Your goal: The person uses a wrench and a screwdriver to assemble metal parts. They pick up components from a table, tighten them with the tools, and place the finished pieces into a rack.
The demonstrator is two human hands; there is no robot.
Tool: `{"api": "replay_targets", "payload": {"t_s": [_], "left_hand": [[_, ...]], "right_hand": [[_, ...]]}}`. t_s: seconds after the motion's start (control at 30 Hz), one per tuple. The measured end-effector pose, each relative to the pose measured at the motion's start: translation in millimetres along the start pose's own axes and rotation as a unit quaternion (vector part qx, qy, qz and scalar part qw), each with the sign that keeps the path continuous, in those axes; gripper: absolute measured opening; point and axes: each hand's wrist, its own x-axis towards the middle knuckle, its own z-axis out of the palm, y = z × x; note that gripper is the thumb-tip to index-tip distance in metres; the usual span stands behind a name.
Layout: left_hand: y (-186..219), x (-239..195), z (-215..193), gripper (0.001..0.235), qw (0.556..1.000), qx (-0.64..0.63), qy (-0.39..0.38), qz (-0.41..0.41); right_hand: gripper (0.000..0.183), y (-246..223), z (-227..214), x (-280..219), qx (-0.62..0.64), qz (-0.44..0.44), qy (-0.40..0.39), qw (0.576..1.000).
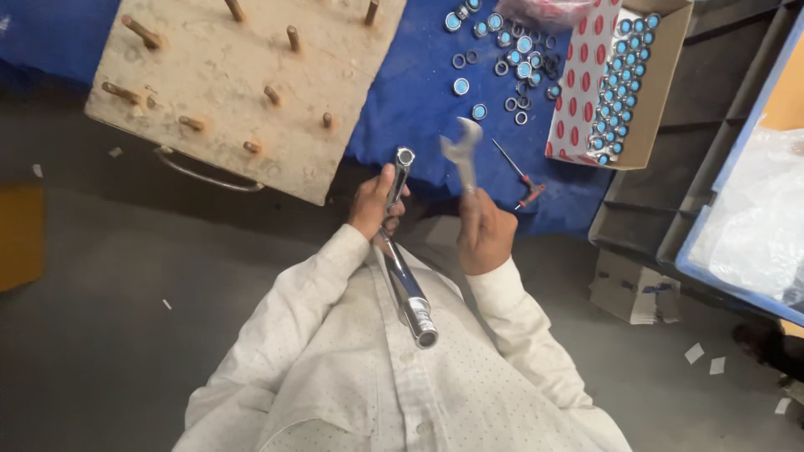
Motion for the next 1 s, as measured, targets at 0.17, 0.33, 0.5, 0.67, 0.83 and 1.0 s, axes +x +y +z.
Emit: {"api": "replay_targets", "payload": {"t_s": [0.17, 0.33, 0.5, 0.67, 0.83, 1.0], "left_hand": [[-8.8, -5.6, 0.4, 0.067, 0.999, -0.027, -0.023, 0.002], [-0.6, -2.3, -0.8, 0.066, 1.0, -0.008, -0.023, 0.008], [11.7, -8.2, 5.2, 0.06, 0.999, -0.02, -0.046, -0.012], [25.1, -18.2, -7.0, 0.061, 0.993, 0.048, -0.109, -0.022], [42.0, -64.3, -4.1, 0.061, 0.963, 0.127, -0.22, -0.088], [50.3, -99.1, 9.5, 0.062, 0.943, 0.175, -0.255, -0.125]], "right_hand": [[0.035, 3.7, 19.1, 5.7, -0.185, -0.152, -0.036, 0.97], [0.041, 12.5, 6.6, 0.8, -0.07, -0.015, -0.032, 0.997], [0.036, 22.9, 23.0, 11.3, -0.055, -0.083, -0.072, 0.992], [0.035, 16.5, -17.4, -9.1, 0.3, 0.039, -0.104, 0.947], [0.035, 28.2, -43.1, 0.7, 0.394, 0.056, -0.226, 0.889], [0.038, 21.1, -48.8, 8.8, 0.149, 0.052, -0.386, 0.909]]}}
